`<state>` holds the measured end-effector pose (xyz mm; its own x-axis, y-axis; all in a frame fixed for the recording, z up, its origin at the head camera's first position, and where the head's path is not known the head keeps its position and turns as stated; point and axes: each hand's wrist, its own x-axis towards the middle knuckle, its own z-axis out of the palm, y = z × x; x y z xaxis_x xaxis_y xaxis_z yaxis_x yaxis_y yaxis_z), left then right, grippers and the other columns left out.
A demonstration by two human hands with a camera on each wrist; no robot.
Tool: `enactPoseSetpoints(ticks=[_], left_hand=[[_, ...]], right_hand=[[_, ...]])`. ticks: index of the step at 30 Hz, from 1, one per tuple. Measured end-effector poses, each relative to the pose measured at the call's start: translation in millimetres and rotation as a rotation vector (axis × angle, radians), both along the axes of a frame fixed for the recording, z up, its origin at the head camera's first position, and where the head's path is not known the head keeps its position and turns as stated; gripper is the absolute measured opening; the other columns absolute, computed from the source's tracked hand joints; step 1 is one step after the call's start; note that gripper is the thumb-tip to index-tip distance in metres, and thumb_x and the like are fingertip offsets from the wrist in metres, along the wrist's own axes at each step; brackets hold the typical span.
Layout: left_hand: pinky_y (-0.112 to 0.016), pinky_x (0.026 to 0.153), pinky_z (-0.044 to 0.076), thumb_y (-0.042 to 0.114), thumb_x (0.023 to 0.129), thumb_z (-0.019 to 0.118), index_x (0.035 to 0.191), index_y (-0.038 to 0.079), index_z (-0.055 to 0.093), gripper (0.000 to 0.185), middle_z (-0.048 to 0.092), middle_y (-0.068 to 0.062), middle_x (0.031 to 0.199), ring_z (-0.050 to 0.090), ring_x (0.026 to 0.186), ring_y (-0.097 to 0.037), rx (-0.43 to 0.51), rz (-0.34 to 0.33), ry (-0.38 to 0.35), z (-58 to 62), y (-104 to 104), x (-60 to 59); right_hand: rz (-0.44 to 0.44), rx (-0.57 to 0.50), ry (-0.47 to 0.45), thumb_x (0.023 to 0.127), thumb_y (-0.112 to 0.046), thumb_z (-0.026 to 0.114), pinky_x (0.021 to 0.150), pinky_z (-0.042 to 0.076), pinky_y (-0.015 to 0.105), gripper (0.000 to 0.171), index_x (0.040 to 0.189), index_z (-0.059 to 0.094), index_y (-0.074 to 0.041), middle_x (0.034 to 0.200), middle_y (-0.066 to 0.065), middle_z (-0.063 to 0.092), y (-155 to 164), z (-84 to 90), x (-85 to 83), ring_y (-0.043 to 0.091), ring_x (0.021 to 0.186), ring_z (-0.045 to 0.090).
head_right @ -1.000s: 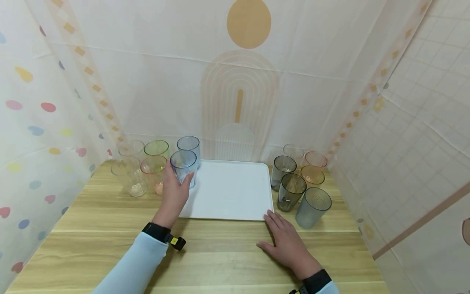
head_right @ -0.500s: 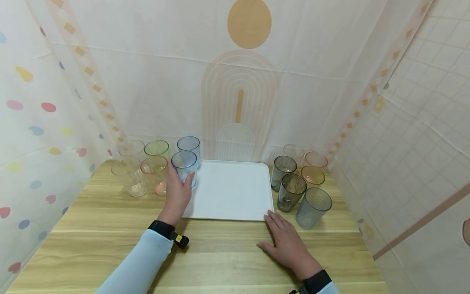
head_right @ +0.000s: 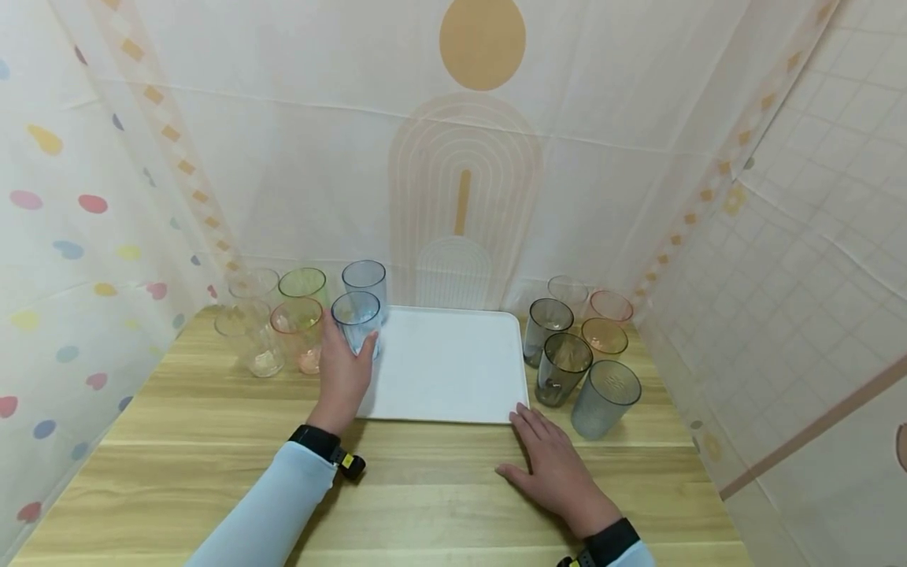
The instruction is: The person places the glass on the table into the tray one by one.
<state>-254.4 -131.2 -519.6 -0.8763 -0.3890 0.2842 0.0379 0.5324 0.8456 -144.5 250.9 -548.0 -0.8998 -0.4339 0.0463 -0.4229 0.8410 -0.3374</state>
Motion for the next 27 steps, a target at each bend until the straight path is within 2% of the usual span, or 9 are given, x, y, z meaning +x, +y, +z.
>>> enactPoseSetpoints(ticks=[8, 15, 20, 27], left_hand=[[-0.058, 0.132, 0.028, 0.036, 0.107, 0.076, 0.176, 0.004, 0.006, 0.104, 0.022, -0.025, 0.179, 0.026, 0.165, -0.040, -0.033, 0.000, 0.025, 2.1, 3, 4.5], [-0.056, 0.134, 0.023, 0.029, 0.104, 0.079, 0.178, 0.008, 0.003, 0.108, 0.017, -0.021, 0.182, 0.021, 0.167, -0.038, -0.049, -0.032, 0.073, -1.1, 2, 17.4], [-0.058, 0.133, 0.025, 0.027, 0.104, 0.080, 0.178, 0.008, 0.009, 0.104, 0.022, -0.021, 0.181, 0.025, 0.166, -0.038, -0.071, -0.075, 0.072, 0.4, -1, 40.4], [-0.063, 0.127, 0.035, 0.021, 0.102, 0.082, 0.167, 0.002, 0.038, 0.081, 0.044, -0.023, 0.166, 0.042, 0.155, -0.043, -0.066, -0.126, 0.061, 7.2, -20, 74.5]], right_hand=[[0.000, -0.007, 0.001, 0.100, -0.059, 0.077, 0.126, 0.036, 0.065, 0.091, 0.168, 0.045, -0.008, 0.178, 0.013, 0.035, 0, 0.1, 0.4, 0.038, 0.164, 0.033], [0.004, -0.011, 0.010, 0.100, -0.058, 0.078, 0.125, 0.037, 0.066, 0.090, 0.168, 0.046, -0.007, 0.178, 0.013, 0.037, 0, 0.2, 0.3, 0.039, 0.163, 0.034], [0.006, -0.001, 0.004, 0.101, -0.059, 0.077, 0.126, 0.036, 0.065, 0.090, 0.168, 0.046, -0.008, 0.178, 0.013, 0.036, 1, -1.2, -0.2, 0.038, 0.164, 0.033], [0.002, -0.003, 0.002, 0.101, -0.060, 0.077, 0.126, 0.036, 0.065, 0.090, 0.168, 0.046, -0.008, 0.178, 0.012, 0.036, 1, -1.3, -0.3, 0.038, 0.163, 0.034]])
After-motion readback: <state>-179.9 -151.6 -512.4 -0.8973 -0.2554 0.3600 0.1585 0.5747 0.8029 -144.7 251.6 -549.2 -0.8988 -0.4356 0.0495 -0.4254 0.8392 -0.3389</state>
